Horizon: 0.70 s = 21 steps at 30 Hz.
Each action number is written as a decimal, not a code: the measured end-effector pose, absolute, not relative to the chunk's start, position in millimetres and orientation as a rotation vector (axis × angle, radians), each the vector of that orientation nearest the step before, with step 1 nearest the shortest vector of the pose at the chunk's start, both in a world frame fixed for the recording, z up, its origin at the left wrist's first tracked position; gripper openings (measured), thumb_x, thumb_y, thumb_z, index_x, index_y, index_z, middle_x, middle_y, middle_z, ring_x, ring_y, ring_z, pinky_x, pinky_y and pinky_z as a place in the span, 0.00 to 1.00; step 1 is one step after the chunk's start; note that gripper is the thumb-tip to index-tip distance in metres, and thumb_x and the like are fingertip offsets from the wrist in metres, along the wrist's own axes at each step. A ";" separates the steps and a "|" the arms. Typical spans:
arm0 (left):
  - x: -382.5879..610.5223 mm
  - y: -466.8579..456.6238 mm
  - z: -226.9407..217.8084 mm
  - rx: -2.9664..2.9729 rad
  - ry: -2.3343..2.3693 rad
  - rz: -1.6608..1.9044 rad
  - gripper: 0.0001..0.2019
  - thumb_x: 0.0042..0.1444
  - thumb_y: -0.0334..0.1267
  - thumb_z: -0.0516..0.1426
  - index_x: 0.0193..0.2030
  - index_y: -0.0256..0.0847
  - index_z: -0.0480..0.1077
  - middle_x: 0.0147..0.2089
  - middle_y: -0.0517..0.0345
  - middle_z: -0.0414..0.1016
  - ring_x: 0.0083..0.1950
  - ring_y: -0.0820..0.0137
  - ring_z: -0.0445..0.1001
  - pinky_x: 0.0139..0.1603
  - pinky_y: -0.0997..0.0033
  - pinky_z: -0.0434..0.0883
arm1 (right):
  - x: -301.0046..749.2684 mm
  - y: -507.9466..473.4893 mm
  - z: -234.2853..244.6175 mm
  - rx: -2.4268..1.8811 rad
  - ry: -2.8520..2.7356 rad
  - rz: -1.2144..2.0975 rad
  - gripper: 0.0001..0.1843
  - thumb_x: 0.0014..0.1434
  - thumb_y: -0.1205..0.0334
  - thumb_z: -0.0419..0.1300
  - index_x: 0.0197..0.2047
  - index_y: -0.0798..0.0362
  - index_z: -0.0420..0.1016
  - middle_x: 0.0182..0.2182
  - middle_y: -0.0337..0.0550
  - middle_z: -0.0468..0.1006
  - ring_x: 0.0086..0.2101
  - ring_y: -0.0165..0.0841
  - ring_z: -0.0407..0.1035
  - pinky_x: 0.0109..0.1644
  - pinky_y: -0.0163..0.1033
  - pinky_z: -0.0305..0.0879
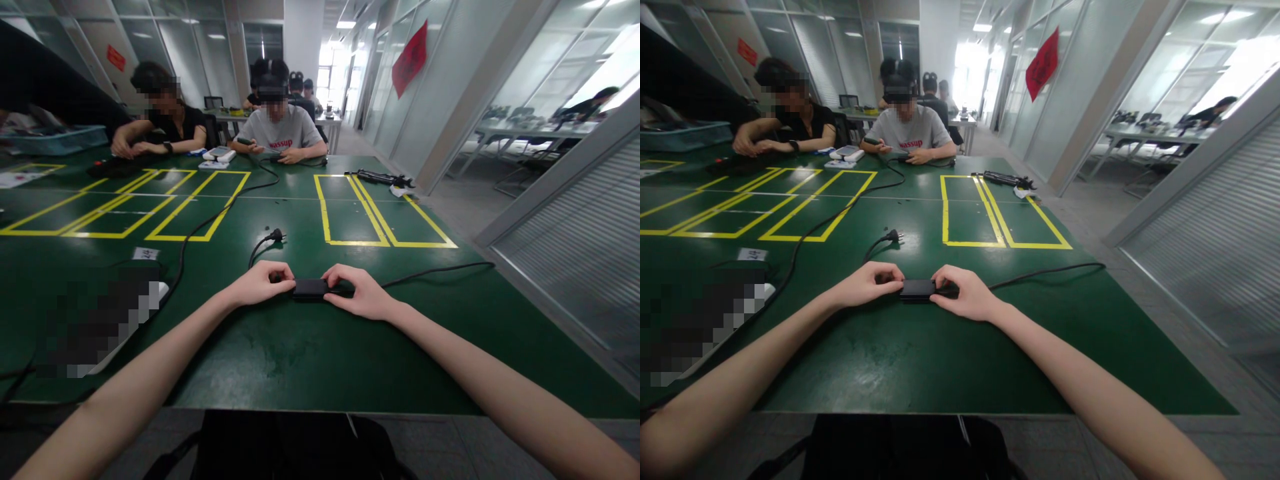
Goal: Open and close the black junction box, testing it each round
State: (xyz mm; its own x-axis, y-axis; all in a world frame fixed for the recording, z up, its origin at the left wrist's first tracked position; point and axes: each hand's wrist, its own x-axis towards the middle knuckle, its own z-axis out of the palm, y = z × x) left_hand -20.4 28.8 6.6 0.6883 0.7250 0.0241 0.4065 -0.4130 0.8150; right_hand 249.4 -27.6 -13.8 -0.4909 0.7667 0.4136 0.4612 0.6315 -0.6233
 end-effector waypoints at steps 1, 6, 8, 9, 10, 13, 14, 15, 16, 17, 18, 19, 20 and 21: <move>-20.2 28.2 6.3 2.058 0.862 0.485 0.15 0.57 0.50 0.59 0.34 0.38 0.74 0.30 0.60 0.73 0.30 0.72 0.67 0.32 0.74 0.63 | 249.6 -27.6 -14.3 -0.960 -2.175 0.571 0.08 0.60 0.62 0.65 0.38 0.50 0.69 0.41 0.47 0.80 0.40 0.38 0.76 0.46 0.44 0.73; -19.6 27.6 3.9 2.098 0.860 0.486 0.16 0.58 0.50 0.59 0.34 0.37 0.75 0.29 0.60 0.73 0.30 0.72 0.67 0.31 0.74 0.62 | 248.4 -28.7 -15.0 -0.977 -2.213 0.541 0.10 0.60 0.63 0.63 0.45 0.51 0.71 0.42 0.47 0.79 0.40 0.38 0.75 0.45 0.44 0.73; -19.3 28.1 2.6 2.111 0.868 0.487 0.16 0.59 0.50 0.59 0.33 0.37 0.75 0.29 0.60 0.73 0.30 0.72 0.67 0.31 0.74 0.62 | 247.9 -28.5 -15.2 -0.972 -2.237 0.521 0.10 0.61 0.62 0.63 0.46 0.51 0.72 0.42 0.47 0.79 0.41 0.38 0.75 0.46 0.44 0.73; -19.0 28.3 2.0 2.114 0.875 0.490 0.16 0.59 0.50 0.59 0.33 0.37 0.75 0.29 0.60 0.73 0.30 0.72 0.67 0.31 0.74 0.62 | 247.7 -28.1 -15.7 -0.971 -2.241 0.520 0.09 0.63 0.61 0.63 0.47 0.51 0.72 0.43 0.47 0.79 0.41 0.38 0.75 0.46 0.44 0.72; -18.7 28.4 1.6 2.115 0.882 0.491 0.16 0.59 0.51 0.59 0.33 0.37 0.74 0.29 0.60 0.73 0.30 0.72 0.67 0.31 0.74 0.62 | 247.5 -27.6 -16.5 -0.976 -2.239 0.524 0.08 0.64 0.61 0.62 0.47 0.51 0.73 0.42 0.47 0.79 0.41 0.38 0.75 0.46 0.44 0.72; -16.1 25.7 3.2 2.144 0.918 0.475 0.17 0.60 0.52 0.59 0.32 0.38 0.74 0.29 0.60 0.73 0.30 0.72 0.68 0.32 0.74 0.64 | 247.3 -25.7 -19.6 -1.023 -2.216 0.535 0.08 0.67 0.59 0.60 0.47 0.51 0.73 0.42 0.47 0.79 0.40 0.37 0.74 0.46 0.44 0.72; -14.6 23.2 4.9 2.178 0.942 0.458 0.17 0.60 0.52 0.59 0.32 0.38 0.73 0.29 0.60 0.74 0.30 0.71 0.69 0.33 0.73 0.65 | 247.2 -25.4 -20.6 -1.039 -2.210 0.537 0.08 0.67 0.58 0.60 0.47 0.51 0.73 0.42 0.47 0.79 0.40 0.37 0.74 0.46 0.44 0.72; -12.6 19.8 7.1 2.235 0.982 0.432 0.18 0.62 0.53 0.58 0.32 0.38 0.73 0.31 0.59 0.75 0.32 0.70 0.70 0.35 0.72 0.66 | 247.0 -25.3 -21.2 -1.052 -2.205 0.543 0.09 0.67 0.58 0.61 0.48 0.51 0.73 0.42 0.46 0.79 0.40 0.37 0.74 0.44 0.43 0.72; -10.4 15.6 9.7 2.328 1.043 0.410 0.18 0.62 0.53 0.58 0.32 0.39 0.73 0.33 0.57 0.77 0.34 0.68 0.72 0.38 0.70 0.68 | 246.8 -25.5 -21.6 -1.063 -2.200 0.552 0.09 0.67 0.57 0.62 0.48 0.51 0.73 0.42 0.46 0.79 0.39 0.37 0.74 0.43 0.42 0.72; -8.2 10.8 12.7 2.439 1.124 0.377 0.19 0.63 0.54 0.57 0.33 0.39 0.74 0.36 0.54 0.78 0.39 0.64 0.75 0.43 0.66 0.71 | 246.5 -25.9 -21.7 -1.071 -2.197 0.564 0.10 0.67 0.57 0.62 0.48 0.51 0.73 0.41 0.46 0.79 0.38 0.36 0.73 0.41 0.41 0.72; -6.4 5.9 15.9 2.540 1.232 0.320 0.20 0.64 0.55 0.57 0.36 0.39 0.76 0.41 0.50 0.80 0.45 0.60 0.76 0.51 0.60 0.71 | 246.3 -26.5 -21.5 -1.076 -2.195 0.574 0.10 0.67 0.57 0.61 0.48 0.51 0.73 0.41 0.45 0.79 0.38 0.36 0.73 0.40 0.41 0.72; -5.4 1.4 19.3 2.608 1.387 0.268 0.23 0.64 0.58 0.56 0.40 0.39 0.78 0.47 0.45 0.80 0.51 0.54 0.76 0.59 0.50 0.69 | 246.2 -27.1 -21.2 -1.079 -2.194 0.580 0.10 0.67 0.57 0.61 0.48 0.51 0.73 0.40 0.45 0.78 0.38 0.36 0.73 0.39 0.41 0.72; -5.7 -2.2 22.9 2.639 1.536 0.214 0.27 0.64 0.63 0.55 0.47 0.38 0.79 0.54 0.40 0.79 0.58 0.48 0.73 0.65 0.39 0.64 | 246.2 -27.6 -20.9 -1.078 -2.197 0.581 0.10 0.67 0.57 0.61 0.48 0.51 0.73 0.40 0.45 0.78 0.37 0.36 0.73 0.39 0.41 0.72; -7.7 -4.4 26.8 2.633 1.666 0.159 0.34 0.63 0.67 0.53 0.56 0.39 0.77 0.62 0.36 0.74 0.66 0.42 0.68 0.68 0.29 0.56 | 246.3 -28.1 -20.8 -1.075 -2.199 0.577 0.09 0.67 0.57 0.61 0.48 0.51 0.73 0.41 0.46 0.79 0.37 0.36 0.73 0.39 0.41 0.72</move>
State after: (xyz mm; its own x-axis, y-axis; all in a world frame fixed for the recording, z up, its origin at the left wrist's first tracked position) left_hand -7.7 -4.4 26.8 0.4246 0.9023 0.0744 0.9001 -0.4296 0.0730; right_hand 246.3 -28.1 -20.8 -0.4791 0.8111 0.3354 0.5419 0.5739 -0.6139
